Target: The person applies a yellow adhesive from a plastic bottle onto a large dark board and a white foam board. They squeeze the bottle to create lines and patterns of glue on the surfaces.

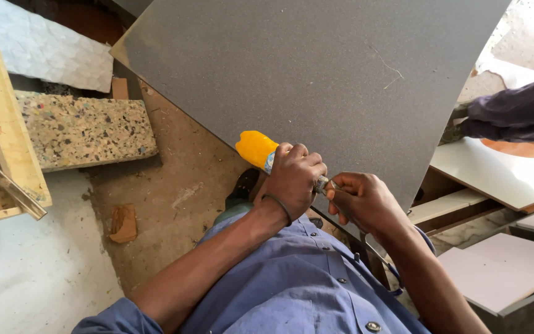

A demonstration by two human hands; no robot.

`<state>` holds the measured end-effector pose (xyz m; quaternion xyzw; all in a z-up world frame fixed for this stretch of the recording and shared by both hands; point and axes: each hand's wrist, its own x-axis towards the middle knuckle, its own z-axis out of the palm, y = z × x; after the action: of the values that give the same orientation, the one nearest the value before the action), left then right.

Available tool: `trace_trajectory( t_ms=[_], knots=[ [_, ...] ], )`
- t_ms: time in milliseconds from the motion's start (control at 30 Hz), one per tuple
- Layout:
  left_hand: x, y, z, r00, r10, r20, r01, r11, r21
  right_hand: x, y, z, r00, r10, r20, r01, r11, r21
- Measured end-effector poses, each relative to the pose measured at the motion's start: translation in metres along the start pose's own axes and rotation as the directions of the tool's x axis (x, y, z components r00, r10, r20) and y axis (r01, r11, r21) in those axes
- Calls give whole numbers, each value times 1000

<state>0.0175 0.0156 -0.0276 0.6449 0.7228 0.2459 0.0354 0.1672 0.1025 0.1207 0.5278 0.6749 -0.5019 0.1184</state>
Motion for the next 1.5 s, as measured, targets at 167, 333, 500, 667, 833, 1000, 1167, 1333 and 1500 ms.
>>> trace_trajectory(
  t_ms=[167, 333, 500, 667, 833, 1000, 1167, 1333, 1500],
  knots=[
    [8, 2, 9, 1000, -1, 0, 1, 999, -32, -6, -1, 5, 981, -148, -125, 97, 934, -343],
    [8, 4, 13, 999, 11, 37, -9, 999, -31, -15, 14, 17, 864, -467, -185, 233, 700, -675],
    [25, -12, 10, 946, 86, 312, -24, 980, -199, -6, 34, 7, 568, -822, -44, 490, 381, -784],
    [37, -1, -44, 935, 122, 333, 106, 799, -591, -13, 33, -18, 404, -913, -51, 607, 309, -732],
    [36, 13, -60, 974, 39, 225, 156, 605, -780, -27, 30, -21, 443, -836, -323, 665, 548, -508],
    [42, 16, -68, 998, 41, 41, 6, 641, -767, -48, 10, -8, 521, -754, -399, 610, 657, -443],
    [41, 15, -67, 998, 46, 51, 8, 660, -751, -55, 11, -7, 581, -687, -437, 594, 725, -349],
    [38, 17, -72, 995, -2, 97, 78, 620, -781, -52, 28, -4, 658, -502, -561, 555, 827, -90],
    [38, 18, -66, 987, 21, 162, 111, 639, -761, -53, 60, 0, 670, -242, -701, 554, 792, 257]
  ],
)
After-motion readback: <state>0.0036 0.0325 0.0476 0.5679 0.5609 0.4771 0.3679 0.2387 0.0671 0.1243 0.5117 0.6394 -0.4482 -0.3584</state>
